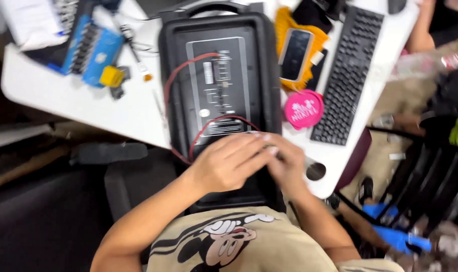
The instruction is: Repairing a portable speaker by removing screws from the back panel and inspecting internal wiring and circuit components
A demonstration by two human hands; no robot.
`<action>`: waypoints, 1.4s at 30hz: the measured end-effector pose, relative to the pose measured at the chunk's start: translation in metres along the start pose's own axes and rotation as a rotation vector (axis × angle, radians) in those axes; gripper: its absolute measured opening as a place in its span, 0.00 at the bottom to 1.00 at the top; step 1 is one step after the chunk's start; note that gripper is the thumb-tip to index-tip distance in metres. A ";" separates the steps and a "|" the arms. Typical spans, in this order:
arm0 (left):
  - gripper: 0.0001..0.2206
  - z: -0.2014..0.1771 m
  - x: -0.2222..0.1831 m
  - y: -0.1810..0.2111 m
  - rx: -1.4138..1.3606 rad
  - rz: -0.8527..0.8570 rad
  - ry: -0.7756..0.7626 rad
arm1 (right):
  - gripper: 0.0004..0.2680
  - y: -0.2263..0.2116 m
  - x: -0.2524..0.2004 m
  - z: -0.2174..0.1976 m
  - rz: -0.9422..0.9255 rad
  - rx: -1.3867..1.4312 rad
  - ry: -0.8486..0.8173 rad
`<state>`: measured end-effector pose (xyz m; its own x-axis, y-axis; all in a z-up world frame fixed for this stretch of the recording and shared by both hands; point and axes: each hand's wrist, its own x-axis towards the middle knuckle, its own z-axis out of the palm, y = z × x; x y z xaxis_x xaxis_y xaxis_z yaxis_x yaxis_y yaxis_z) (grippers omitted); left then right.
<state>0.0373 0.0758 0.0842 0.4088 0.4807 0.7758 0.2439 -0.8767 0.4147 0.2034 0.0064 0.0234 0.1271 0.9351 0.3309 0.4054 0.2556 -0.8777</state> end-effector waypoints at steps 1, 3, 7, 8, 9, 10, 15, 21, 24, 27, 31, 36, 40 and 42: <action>0.17 0.002 -0.001 0.002 0.044 -0.011 0.011 | 0.07 -0.002 0.013 -0.013 -0.022 0.027 -0.031; 0.16 0.007 -0.003 0.005 0.018 0.020 0.087 | 0.09 -0.006 0.040 -0.037 -0.043 0.121 -0.465; 0.17 0.009 -0.014 0.000 0.090 0.035 0.128 | 0.11 0.021 0.056 -0.049 -0.128 0.123 -0.673; 0.17 0.009 -0.015 -0.001 0.103 0.034 0.135 | 0.13 0.038 0.052 -0.050 -0.092 0.109 -0.679; 0.17 0.009 -0.017 -0.001 0.113 0.031 0.140 | 0.15 0.054 0.047 -0.052 -0.052 0.093 -0.683; 0.17 0.007 -0.016 -0.002 0.121 0.034 0.146 | 0.15 0.053 0.045 -0.049 -0.062 0.093 -0.688; 0.14 0.013 -0.018 -0.005 0.090 0.016 0.138 | 0.10 0.096 0.003 -0.048 -0.139 -0.078 -0.405; 0.15 0.016 -0.020 -0.007 0.100 0.015 0.115 | 0.04 0.042 -0.023 -0.015 -0.098 -0.187 -0.005; 0.14 0.014 -0.019 -0.010 0.118 0.016 0.126 | 0.05 0.033 -0.029 0.000 0.000 -0.229 0.099; 0.13 0.010 -0.013 -0.011 0.124 0.013 0.135 | 0.04 0.028 0.000 -0.020 -0.006 -0.195 -0.077; 0.12 0.004 -0.008 -0.011 0.043 0.017 0.185 | 0.08 0.034 0.056 -0.050 -0.027 0.111 -0.469; 0.08 -0.013 0.000 -0.023 0.153 0.057 0.086 | 0.04 0.034 0.077 -0.055 0.050 0.187 -0.658; 0.07 -0.015 0.001 -0.027 0.160 0.060 0.061 | 0.00 0.020 0.061 -0.045 0.050 0.139 -0.563; 0.08 -0.013 -0.001 -0.028 0.158 0.080 0.054 | 0.02 0.013 0.050 -0.039 -0.020 -0.008 -0.350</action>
<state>0.0186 0.0995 0.0784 0.3857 0.4037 0.8296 0.3493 -0.8961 0.2737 0.2505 0.0469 0.0421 -0.1982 0.9579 0.2079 0.4123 0.2739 -0.8689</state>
